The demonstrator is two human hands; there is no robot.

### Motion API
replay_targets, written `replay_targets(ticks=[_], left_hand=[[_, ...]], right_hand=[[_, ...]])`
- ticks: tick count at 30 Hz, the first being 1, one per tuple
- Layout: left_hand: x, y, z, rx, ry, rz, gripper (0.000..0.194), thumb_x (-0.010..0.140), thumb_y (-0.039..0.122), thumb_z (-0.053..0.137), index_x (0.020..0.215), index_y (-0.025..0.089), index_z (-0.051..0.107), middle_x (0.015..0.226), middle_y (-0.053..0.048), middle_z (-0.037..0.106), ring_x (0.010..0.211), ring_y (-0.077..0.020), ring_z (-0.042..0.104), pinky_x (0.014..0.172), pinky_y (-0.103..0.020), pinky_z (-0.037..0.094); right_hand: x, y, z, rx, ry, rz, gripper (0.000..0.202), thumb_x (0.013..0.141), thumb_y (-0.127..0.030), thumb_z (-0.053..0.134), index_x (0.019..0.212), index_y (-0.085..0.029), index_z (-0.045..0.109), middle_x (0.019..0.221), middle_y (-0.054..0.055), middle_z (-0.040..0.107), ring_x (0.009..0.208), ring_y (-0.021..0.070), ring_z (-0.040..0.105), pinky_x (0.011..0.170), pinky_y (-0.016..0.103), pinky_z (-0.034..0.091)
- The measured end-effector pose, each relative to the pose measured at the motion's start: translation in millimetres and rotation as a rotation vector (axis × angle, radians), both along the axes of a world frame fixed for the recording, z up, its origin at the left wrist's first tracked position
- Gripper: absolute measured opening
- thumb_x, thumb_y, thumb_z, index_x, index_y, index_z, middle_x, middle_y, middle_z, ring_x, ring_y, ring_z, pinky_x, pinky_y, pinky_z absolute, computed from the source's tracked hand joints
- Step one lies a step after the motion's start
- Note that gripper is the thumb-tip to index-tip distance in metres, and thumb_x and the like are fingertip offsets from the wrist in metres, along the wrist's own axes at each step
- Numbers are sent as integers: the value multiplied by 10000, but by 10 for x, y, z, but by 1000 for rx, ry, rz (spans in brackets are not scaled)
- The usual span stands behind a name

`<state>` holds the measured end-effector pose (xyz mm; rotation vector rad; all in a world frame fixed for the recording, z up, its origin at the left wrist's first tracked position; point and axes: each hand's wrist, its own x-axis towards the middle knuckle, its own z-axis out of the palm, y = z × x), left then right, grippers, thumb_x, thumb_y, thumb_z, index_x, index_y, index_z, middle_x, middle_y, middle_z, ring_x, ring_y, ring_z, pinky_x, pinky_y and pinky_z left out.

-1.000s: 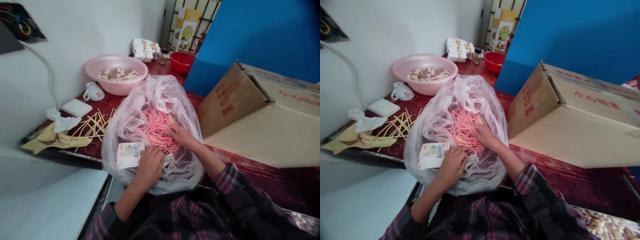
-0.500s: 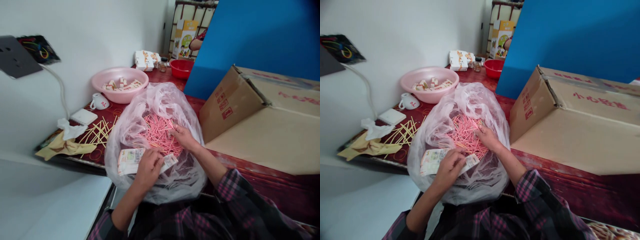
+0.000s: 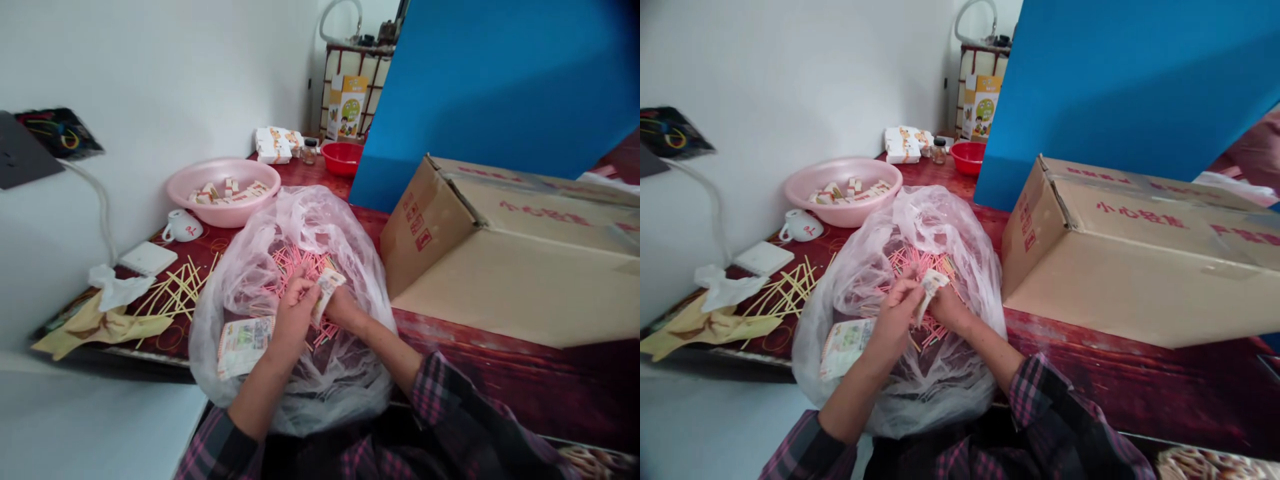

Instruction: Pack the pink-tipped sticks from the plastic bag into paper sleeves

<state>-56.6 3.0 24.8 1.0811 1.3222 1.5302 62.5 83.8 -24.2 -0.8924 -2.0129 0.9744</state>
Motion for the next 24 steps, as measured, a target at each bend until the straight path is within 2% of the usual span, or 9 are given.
replay_targets(ticks=[3,4,6,9,12,14,18,20,24], left_hand=[[-103,-172,25,66,1,72,201,978,386,694,850,231,681,1574,-92,659,1483,-290,593,1237,-465,464],[-118,-234,26,75,26,29,202,987,389,686,864,229,687,1537,-97,684,1445,-283,623,1221,-456,475],[-106,-353,3,58,137,-136,200,1000,377,665,878,222,698,1379,-109,768,1302,-276,705,1143,-446,524],[-23,-485,-96,69,413,-369,176,1001,298,629,858,217,689,1115,-99,824,1106,-269,750,1043,-447,559],[51,-556,-224,167,677,-450,183,1008,209,580,843,213,659,1082,-107,821,1100,-280,744,1073,-483,552],[73,-582,-286,209,799,-468,195,1022,173,543,863,210,651,1119,-118,820,1139,-285,742,1110,-502,551],[79,-611,-342,239,951,-474,192,1045,167,516,923,205,660,1145,-126,815,1158,-291,745,1119,-514,576],[79,-622,-356,260,983,-461,188,1056,175,513,953,201,668,1135,-127,815,1149,-291,747,1119,-521,583],[79,-640,-370,298,985,-449,201,1077,176,487,1010,193,675,1179,-131,813,1180,-289,742,1123,-518,587]], right_hand=[[3,27,189,-248,170,-64,268,970,-470,581,862,-248,686,842,23,724,828,212,641,848,375,564],[10,39,268,-312,223,-78,316,976,-518,582,862,-243,686,840,24,721,819,206,638,833,363,559],[38,71,417,-355,286,-85,406,980,-596,585,818,-234,671,802,24,695,784,190,625,805,339,542],[126,132,523,-251,292,-98,427,990,-623,591,810,-238,633,795,9,670,771,171,604,830,330,523],[271,162,437,-45,83,-69,308,1035,-484,579,843,-245,612,807,3,655,780,173,594,845,339,514],[375,139,320,70,-112,13,231,1032,-381,584,849,-245,623,803,11,659,781,186,599,839,352,521],[559,47,149,216,-271,229,152,1007,-257,570,963,-223,712,1003,89,768,1010,252,696,980,430,561],[639,10,143,222,-290,243,186,997,-262,607,1117,-218,743,1134,106,787,1096,267,710,1036,462,567],[697,-35,233,192,-452,245,420,938,-254,726,1354,-196,711,1309,143,760,1238,306,693,1099,487,555]])
